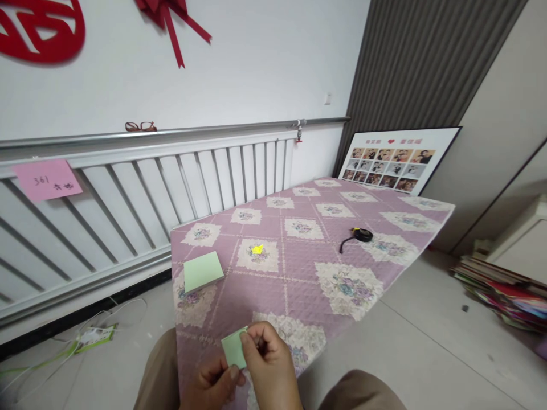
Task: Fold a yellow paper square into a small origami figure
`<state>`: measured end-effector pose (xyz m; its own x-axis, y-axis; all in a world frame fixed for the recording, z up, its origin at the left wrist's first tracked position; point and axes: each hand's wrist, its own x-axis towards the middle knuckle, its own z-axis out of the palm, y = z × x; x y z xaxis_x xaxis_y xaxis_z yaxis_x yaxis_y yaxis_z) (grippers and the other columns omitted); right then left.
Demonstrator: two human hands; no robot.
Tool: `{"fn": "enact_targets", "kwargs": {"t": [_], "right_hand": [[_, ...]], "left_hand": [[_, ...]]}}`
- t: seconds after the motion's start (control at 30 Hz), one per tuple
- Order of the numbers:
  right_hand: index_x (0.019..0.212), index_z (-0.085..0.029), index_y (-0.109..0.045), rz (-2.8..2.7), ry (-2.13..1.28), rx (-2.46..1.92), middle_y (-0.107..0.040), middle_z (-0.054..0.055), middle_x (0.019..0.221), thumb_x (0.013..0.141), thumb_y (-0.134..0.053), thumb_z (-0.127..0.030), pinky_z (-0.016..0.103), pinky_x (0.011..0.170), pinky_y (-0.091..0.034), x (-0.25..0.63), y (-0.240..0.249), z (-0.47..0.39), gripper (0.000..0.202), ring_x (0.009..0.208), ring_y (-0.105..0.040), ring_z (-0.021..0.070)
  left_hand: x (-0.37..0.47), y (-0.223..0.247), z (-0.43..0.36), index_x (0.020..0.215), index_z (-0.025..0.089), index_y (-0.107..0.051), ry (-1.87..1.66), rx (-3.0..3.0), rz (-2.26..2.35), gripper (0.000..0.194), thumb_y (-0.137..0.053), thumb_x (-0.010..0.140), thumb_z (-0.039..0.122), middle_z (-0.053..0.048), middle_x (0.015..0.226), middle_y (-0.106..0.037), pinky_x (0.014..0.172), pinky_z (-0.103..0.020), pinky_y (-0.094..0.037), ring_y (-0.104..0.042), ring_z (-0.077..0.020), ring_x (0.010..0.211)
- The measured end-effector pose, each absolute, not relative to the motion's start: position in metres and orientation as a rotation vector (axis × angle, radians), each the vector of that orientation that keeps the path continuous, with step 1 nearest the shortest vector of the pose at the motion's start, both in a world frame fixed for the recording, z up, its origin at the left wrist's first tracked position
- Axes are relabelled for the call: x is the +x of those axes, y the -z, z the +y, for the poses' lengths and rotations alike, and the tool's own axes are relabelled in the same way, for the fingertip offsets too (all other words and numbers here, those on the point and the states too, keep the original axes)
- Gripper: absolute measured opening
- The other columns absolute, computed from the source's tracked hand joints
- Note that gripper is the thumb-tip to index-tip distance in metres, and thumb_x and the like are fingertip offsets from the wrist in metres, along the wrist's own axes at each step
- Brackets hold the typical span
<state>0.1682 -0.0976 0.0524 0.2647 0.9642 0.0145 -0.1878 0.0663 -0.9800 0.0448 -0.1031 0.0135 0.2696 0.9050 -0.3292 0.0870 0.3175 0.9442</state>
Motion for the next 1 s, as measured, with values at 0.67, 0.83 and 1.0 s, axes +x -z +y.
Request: {"fn": "enact_targets", "kwargs": {"t": [0.67, 0.83, 1.0], "right_hand": [[0.063, -0.019, -0.057, -1.196, -1.180, -1.211, -0.048, -0.004, 0.055, 0.070, -0.066, -0.051, 0.023, 0.051, -0.036, 0.190, -0.061, -0.092, 0.034, 0.053, -0.044, 0.0112], [0.065, -0.019, -0.058, -1.198, -1.188, -1.218, -0.048, -0.004, 0.058, 0.072, -0.064, -0.051, 0.023, 0.052, -0.037, 0.191, -0.062, -0.092, 0.034, 0.055, -0.044, 0.0115], [0.067, -0.019, -0.058, -1.218, -1.149, -1.231, -0.047, -0.004, 0.059, 0.075, -0.063, -0.048, 0.022, 0.053, -0.037, 0.192, -0.063, -0.093, 0.030, 0.056, -0.043, 0.0116]], "left_hand": [[0.032, -0.056, -0.087, 0.077, 0.019, -0.054, -0.876, 1.452, 1.095, 0.004, -0.053, 0.076, 0.022, 0.004, 0.067, -0.047, 0.062, -0.024, -0.034, -0.044, -0.0123, 0.064], [0.033, -0.056, -0.086, 0.078, 0.018, -0.055, -0.851, 1.463, 1.093, 0.005, -0.052, 0.076, 0.022, 0.004, 0.067, -0.048, 0.061, -0.024, -0.034, -0.043, -0.0120, 0.063], [0.034, -0.055, -0.084, 0.072, 0.019, -0.055, -0.908, 1.433, 1.088, 0.007, -0.054, 0.073, 0.025, 0.003, 0.065, -0.050, 0.060, -0.024, -0.035, -0.045, -0.0126, 0.063]]}}
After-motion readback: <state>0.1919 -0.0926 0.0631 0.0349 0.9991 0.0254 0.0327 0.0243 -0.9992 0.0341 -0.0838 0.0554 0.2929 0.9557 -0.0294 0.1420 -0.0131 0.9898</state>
